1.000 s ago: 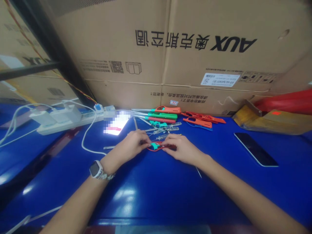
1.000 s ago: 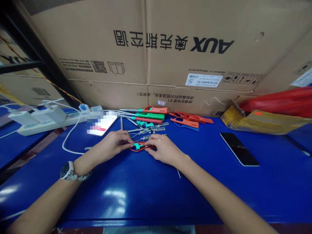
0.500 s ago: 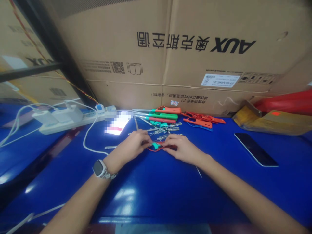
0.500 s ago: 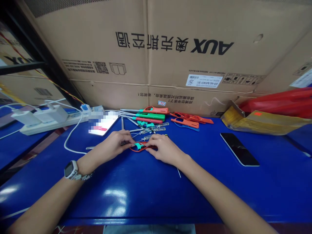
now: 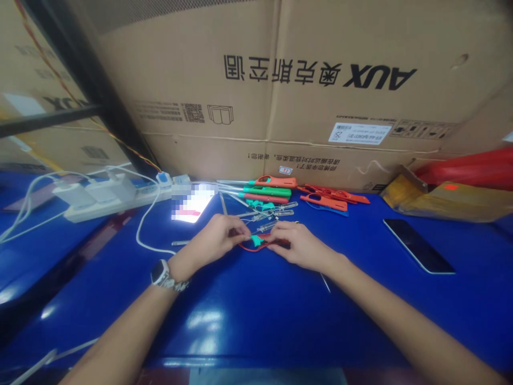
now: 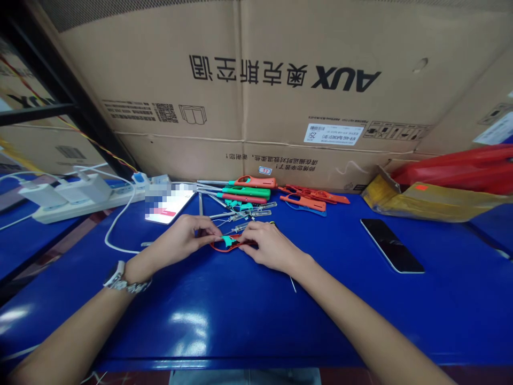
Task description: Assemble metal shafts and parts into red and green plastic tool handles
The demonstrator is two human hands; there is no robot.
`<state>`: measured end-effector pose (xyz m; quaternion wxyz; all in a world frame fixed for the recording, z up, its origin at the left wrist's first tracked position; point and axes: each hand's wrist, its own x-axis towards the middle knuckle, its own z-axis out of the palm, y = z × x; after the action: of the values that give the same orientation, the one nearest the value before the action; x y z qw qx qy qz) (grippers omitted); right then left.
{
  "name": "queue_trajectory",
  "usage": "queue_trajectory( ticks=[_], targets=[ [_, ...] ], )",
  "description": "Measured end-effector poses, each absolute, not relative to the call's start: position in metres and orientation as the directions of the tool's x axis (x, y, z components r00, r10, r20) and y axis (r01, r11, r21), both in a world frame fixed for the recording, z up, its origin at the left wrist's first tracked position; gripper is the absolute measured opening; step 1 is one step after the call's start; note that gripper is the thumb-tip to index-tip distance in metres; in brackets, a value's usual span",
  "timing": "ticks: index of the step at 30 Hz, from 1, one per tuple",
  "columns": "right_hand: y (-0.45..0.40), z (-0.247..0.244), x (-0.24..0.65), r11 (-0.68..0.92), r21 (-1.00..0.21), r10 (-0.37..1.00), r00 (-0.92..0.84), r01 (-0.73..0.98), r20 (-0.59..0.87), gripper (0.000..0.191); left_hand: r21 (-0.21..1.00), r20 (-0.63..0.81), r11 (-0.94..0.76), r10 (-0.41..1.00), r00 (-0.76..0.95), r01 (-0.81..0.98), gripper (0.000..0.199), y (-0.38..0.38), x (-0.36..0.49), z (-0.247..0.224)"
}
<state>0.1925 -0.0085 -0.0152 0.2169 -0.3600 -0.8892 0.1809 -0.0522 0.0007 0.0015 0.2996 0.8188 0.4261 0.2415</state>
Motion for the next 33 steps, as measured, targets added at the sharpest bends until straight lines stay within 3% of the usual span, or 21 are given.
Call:
queue_trajectory(
  ticks=[10,22,27,33],
  targets=[
    [-0.009,-0.015,0.191,0.653,-0.5,0.742,-0.614,0.569,0.269,0.002,0.769,0.112,-0.38,0.871,0.478,0.513,0.01,0.0,-0.052,0.003],
    [-0.013,-0.01,0.19,0.639,-0.506,0.753,-0.605,0.579,0.259,0.004,0.737,0.066,-0.388,0.856,0.513,0.553,0.013,-0.001,-0.05,0.001],
    [-0.015,-0.007,0.174,0.63,-0.44,0.777,-0.519,0.64,0.356,0.017,0.74,0.069,-0.414,0.831,0.552,0.53,0.013,-0.002,-0.047,0.003],
    [-0.013,-0.014,0.162,0.66,-0.465,0.747,-0.58,0.59,0.324,0.005,0.69,0.076,-0.454,0.82,0.567,0.564,0.01,-0.002,-0.049,0.002]
  ],
)
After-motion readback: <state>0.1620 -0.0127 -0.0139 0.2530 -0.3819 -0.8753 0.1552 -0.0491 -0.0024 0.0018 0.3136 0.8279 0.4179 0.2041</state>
